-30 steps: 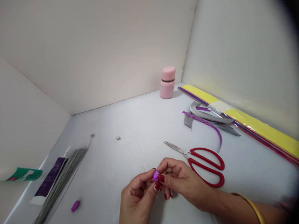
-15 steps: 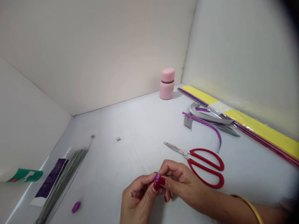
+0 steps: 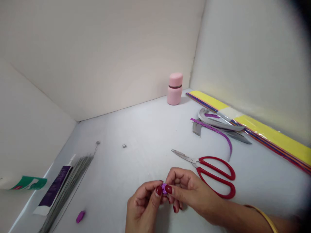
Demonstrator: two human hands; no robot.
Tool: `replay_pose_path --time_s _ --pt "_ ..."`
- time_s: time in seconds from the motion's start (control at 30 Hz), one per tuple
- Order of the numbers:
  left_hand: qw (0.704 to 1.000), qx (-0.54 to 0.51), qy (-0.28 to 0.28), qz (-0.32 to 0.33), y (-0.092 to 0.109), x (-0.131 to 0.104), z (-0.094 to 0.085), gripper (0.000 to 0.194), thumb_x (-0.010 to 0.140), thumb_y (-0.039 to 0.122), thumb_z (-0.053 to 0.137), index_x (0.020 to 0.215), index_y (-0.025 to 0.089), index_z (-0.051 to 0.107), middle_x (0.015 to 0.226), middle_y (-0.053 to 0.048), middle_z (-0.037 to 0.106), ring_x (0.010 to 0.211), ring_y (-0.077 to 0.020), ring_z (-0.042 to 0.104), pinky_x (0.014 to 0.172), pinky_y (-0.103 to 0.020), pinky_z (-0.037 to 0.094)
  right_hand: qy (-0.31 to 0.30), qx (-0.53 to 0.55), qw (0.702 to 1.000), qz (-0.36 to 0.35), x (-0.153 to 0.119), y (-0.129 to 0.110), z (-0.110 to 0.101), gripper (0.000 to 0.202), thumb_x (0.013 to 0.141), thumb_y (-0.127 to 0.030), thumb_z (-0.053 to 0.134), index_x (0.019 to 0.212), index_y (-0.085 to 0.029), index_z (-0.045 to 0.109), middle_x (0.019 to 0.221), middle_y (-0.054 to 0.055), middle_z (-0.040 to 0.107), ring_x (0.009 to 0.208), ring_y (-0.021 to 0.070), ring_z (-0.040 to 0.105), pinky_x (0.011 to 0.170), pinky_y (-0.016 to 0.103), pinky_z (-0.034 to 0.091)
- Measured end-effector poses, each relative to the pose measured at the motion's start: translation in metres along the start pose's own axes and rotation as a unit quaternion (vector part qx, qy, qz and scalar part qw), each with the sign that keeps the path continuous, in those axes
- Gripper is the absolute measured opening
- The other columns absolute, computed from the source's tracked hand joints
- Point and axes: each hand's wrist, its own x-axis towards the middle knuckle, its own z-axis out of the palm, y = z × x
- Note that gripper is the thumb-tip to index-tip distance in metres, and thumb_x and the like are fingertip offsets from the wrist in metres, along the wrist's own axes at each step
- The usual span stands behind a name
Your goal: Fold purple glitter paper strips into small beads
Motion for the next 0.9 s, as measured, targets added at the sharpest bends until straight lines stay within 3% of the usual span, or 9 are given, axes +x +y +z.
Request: replay_pose_path --time_s 0.13,0.37,0.47,0.57,0.63,0.77,0.9 --pt "0.998 0.044 -0.029 0.041 -0.007 0.0 -0.006 0.019 0.062 0.026 0.076 0.081 0.022 0.074 0.07 -0.002 0.072 0.065 -0.0124 0.064 0.063 -0.017 0.05 0.003 0.022 1.0 -0.01 0.0 -0.001 0.0 0.032 0.071 -0.04 0.067 0.072 -0.013 0.051 0.054 -0.004 0.056 0.04 0.0049 0.049 0.041 0.016 0.033" --pt "0.987 0.095 -0.106 0.078 -0.008 0.006 -0.013 0.014 0.072 0.022 0.067 0.085 0.022 0.074 0.072 -0.003 0.068 0.069 -0.0144 0.063 0.065 -0.021 0.047 -0.023 -0.051 0.998 0.004 0.001 -0.001 -0.005 0.028 0.078 -0.04 0.06 0.074 -0.014 0.05 0.058 -0.003 0.054 0.045 0.0062 0.049 0.043 0.017 0.032" --pt "0.991 0.077 -0.104 0.041 -0.006 0.009 -0.013 0.009 0.069 0.02 0.07 0.077 0.022 0.075 0.072 -0.002 0.069 0.067 -0.0123 0.062 0.062 -0.017 0.047 -0.027 -0.128 0.991 -0.025 -0.003 -0.003 -0.006 0.022 0.082 -0.034 0.055 0.072 -0.015 0.049 0.059 -0.003 0.051 0.051 0.0078 0.048 0.048 0.019 0.036" --pt "0.992 0.068 -0.101 -0.025 -0.007 0.012 -0.015 0.005 0.065 0.021 0.073 0.069 0.019 0.075 0.07 -0.002 0.07 0.065 -0.0111 0.062 0.061 -0.016 0.046 -0.021 -0.274 0.956 -0.099 -0.006 -0.006 -0.006 0.018 0.084 -0.026 0.051 0.07 -0.016 0.051 0.059 -0.003 0.048 0.054 0.0082 0.041 0.05 0.02 0.032" --pt "0.993 0.057 -0.094 -0.054 -0.007 0.013 -0.016 0.008 0.063 0.023 0.075 0.069 0.018 0.074 0.069 -0.003 0.072 0.065 -0.0118 0.063 0.062 -0.017 0.047 -0.017 -0.318 0.942 -0.11 -0.006 -0.007 -0.007 0.018 0.085 -0.025 0.049 0.07 -0.016 0.051 0.058 -0.004 0.047 0.053 0.0082 0.039 0.049 0.02 0.03" --pt "0.995 0.055 -0.068 -0.048 -0.003 0.011 -0.013 0.011 0.063 0.022 0.075 0.073 0.018 0.073 0.066 -0.002 0.073 0.062 -0.0109 0.064 0.06 -0.016 0.047 -0.027 -0.194 0.979 -0.053 -0.002 -0.003 -0.007 0.022 0.086 -0.033 0.048 0.073 -0.016 0.047 0.061 -0.003 0.049 0.053 0.0081 0.046 0.051 0.02 0.037" --pt "0.991 0.095 -0.096 -0.011 0.002 0.011 -0.013 0.006 0.067 0.021 0.072 0.071 0.017 0.073 0.064 -0.001 0.072 0.062 -0.0114 0.063 0.06 -0.016 0.047 -0.068 -0.107 0.992 0.023 0.001 0.001 -0.007 0.029 0.086 -0.044 0.045 0.078 -0.017 0.045 0.059 -0.003 0.051 0.046 0.0066 0.048 0.043 0.017 0.034"
